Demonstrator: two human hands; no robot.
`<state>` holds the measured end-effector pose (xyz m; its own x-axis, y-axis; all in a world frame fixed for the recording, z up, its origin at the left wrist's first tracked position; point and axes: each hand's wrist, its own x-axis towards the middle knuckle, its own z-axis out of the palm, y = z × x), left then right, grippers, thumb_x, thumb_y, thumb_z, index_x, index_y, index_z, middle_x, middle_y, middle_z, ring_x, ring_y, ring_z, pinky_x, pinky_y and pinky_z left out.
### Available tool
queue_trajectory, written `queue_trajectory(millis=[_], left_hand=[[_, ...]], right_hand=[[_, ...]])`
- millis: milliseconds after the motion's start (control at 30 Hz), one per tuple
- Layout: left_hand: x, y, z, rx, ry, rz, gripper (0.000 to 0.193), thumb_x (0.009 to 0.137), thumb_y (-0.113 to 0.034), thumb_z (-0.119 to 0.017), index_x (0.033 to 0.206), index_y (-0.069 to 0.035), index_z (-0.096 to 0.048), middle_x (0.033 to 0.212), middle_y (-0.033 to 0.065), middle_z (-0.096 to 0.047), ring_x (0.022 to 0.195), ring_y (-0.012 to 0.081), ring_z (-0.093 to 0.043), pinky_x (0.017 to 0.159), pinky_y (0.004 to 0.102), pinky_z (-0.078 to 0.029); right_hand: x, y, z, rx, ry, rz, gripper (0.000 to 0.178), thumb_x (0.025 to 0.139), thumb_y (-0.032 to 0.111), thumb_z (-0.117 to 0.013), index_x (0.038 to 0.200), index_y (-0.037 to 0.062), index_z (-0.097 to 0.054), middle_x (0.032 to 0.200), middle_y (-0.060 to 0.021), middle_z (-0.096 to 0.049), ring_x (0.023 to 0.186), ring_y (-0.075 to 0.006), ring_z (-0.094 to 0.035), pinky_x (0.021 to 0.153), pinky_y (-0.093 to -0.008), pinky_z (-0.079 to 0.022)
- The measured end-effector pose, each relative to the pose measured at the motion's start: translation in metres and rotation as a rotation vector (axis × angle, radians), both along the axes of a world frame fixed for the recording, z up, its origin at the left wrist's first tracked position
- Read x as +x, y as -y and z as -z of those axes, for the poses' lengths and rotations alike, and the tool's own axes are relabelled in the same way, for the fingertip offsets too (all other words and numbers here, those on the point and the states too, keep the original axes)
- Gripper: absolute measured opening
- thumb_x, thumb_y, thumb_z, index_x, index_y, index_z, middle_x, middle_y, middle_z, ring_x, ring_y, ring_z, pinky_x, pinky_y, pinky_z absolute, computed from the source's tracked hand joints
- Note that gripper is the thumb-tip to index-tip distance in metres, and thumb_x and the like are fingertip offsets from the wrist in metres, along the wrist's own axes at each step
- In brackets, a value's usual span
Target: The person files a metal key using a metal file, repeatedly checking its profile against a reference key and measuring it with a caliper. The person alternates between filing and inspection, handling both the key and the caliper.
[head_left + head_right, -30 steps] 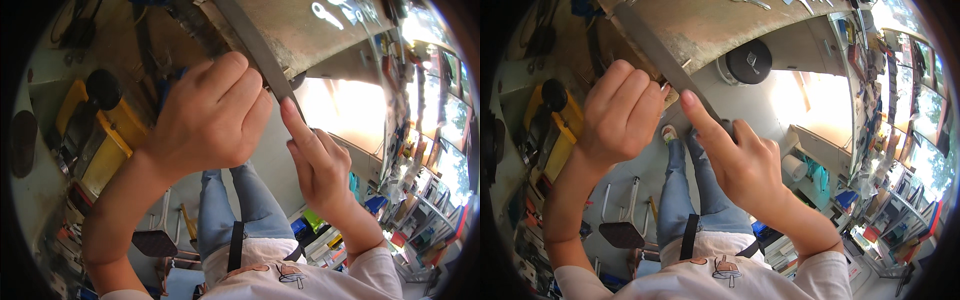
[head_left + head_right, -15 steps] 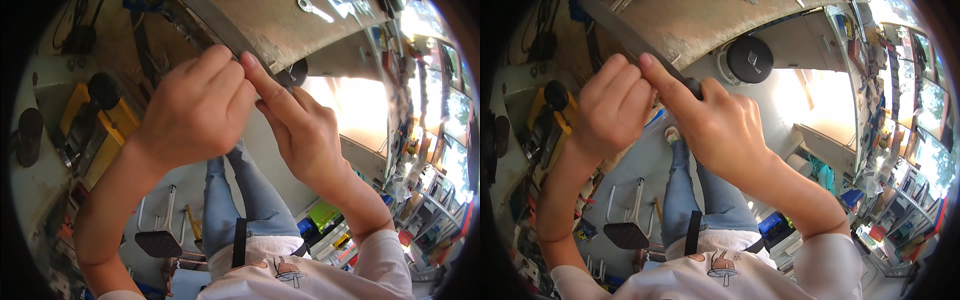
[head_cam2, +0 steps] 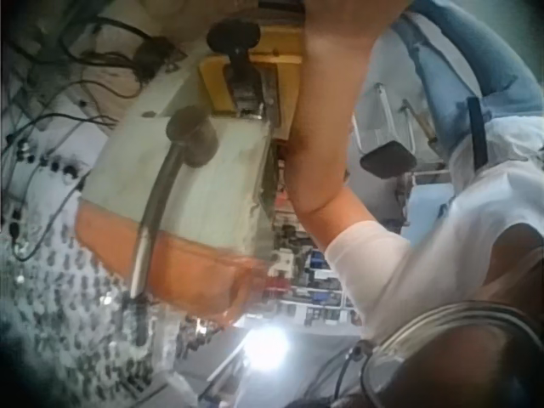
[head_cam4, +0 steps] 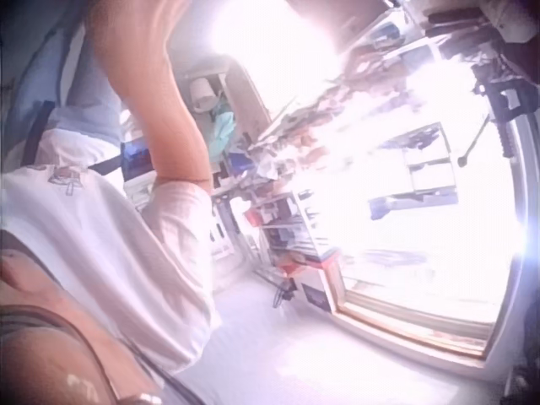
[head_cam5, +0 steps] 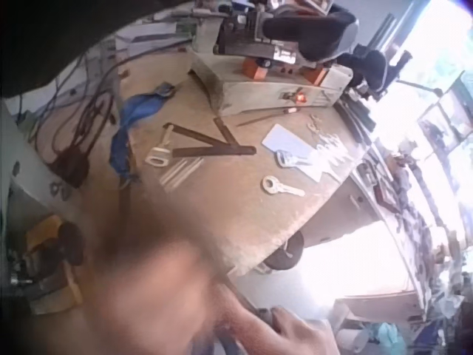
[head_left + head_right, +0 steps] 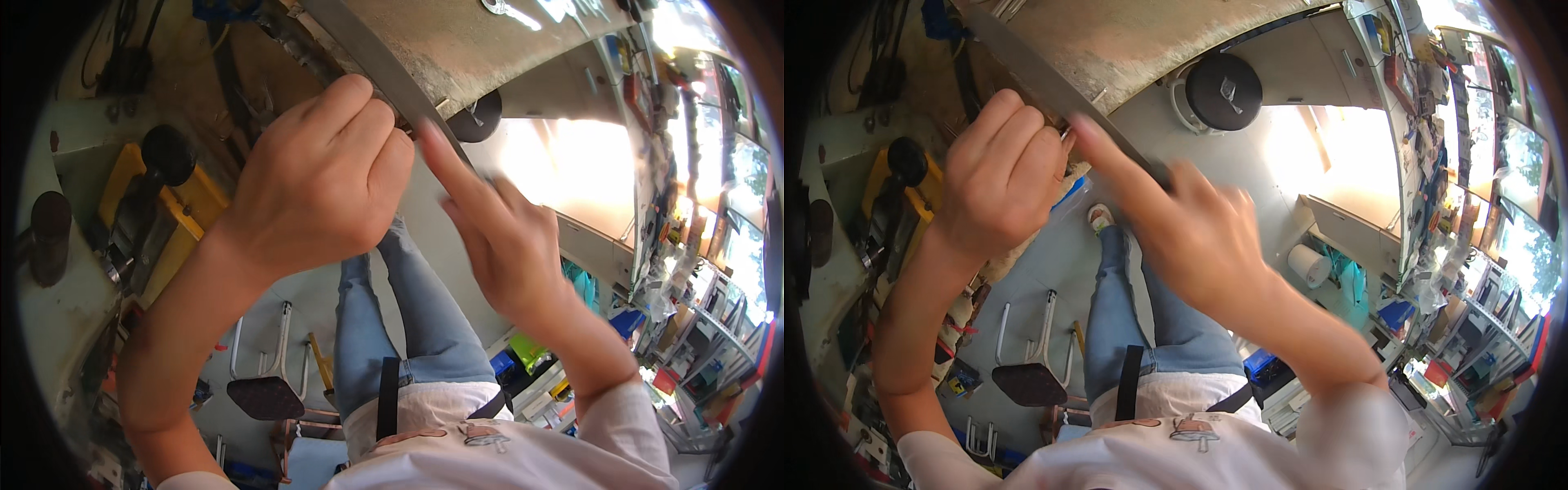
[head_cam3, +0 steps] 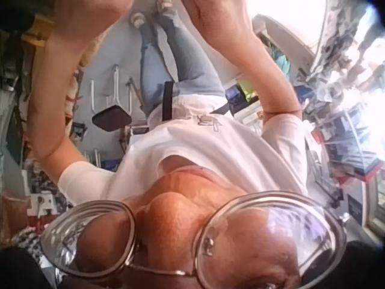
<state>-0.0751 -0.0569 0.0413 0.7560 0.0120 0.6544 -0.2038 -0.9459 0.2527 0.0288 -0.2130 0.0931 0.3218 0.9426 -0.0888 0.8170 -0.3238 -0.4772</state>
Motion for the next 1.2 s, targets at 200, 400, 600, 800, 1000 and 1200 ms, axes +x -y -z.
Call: queue_trajectory(millis=[200,400,600,800,1000,1200], left_hand=[[-0.003,0.002,-0.003,-0.037,-0.086,0.009,0.017,0.065,0.007,-0.063,0.065,0.002,-0.047,0.065,0.0113,-0.039,0.058,0.0270,-0.043,0.049,0.0350,-0.039],[0.001,0.003,0.003,-0.038,0.001,-0.006,0.018,0.065,0.007,-0.063,0.065,0.001,-0.046,0.064,0.0107,-0.038,0.058,0.0261,-0.043,0.048,0.0349,-0.037],[0.000,0.001,0.001,0.049,-0.040,-0.058,0.014,0.059,-0.007,-0.056,0.059,-0.006,-0.042,0.063,0.0059,-0.039,0.066,0.0213,-0.046,0.051,0.0282,-0.043],[-0.001,0.001,0.000,0.050,-0.043,-0.041,0.013,0.056,-0.007,-0.055,0.058,-0.006,-0.042,0.063,0.0059,-0.037,0.065,0.0213,-0.045,0.050,0.0284,-0.042],[-0.003,0.002,-0.003,-0.029,-0.040,0.007,0.015,0.067,0.007,-0.062,0.066,0.002,-0.048,0.065,0.0105,-0.039,0.058,0.0260,-0.043,0.047,0.0343,-0.038],[0.000,-0.001,-0.001,0.083,-0.057,-0.064,0.012,0.056,-0.007,-0.054,0.059,-0.005,-0.043,0.064,0.0065,-0.038,0.067,0.0222,-0.047,0.052,0.0280,-0.044]], right_hand=[[-0.006,0.031,0.012,0.116,0.015,0.056,0.062,0.076,0.005,-0.064,0.133,0.0260,-0.051,0.057,-0.0065,-0.040,0.041,-0.0211,-0.039,0.038,-0.0335,-0.036],[-0.004,0.016,0.012,0.071,0.041,0.067,0.059,0.078,0.002,-0.062,0.132,0.0188,-0.050,0.062,-0.0085,-0.046,0.046,-0.0216,-0.041,0.044,-0.0323,-0.039],[-0.001,0.009,0.016,0.164,0.043,0.071,0.061,0.076,0.002,-0.067,0.132,0.0220,-0.052,0.056,-0.0044,-0.040,0.041,-0.0183,-0.036,0.038,-0.0314,-0.034],[-0.001,0.030,0.011,0.099,-0.004,0.081,0.059,0.077,0.002,-0.066,0.131,0.0212,-0.053,0.055,-0.0066,-0.038,0.041,-0.0221,-0.037,0.038,-0.0330,-0.034],[-0.002,0.028,0.014,0.136,-0.038,0.076,0.058,0.078,0.004,-0.065,0.132,0.0224,-0.052,0.057,-0.0079,-0.040,0.042,-0.0241,-0.040,0.041,-0.0344,-0.037],[0.006,-0.015,0.014,0.194,-0.048,0.011,0.058,0.077,0.001,-0.065,0.132,0.0178,-0.052,0.057,-0.0083,-0.043,0.043,-0.0217,-0.043,0.041,-0.0341,-0.038]])
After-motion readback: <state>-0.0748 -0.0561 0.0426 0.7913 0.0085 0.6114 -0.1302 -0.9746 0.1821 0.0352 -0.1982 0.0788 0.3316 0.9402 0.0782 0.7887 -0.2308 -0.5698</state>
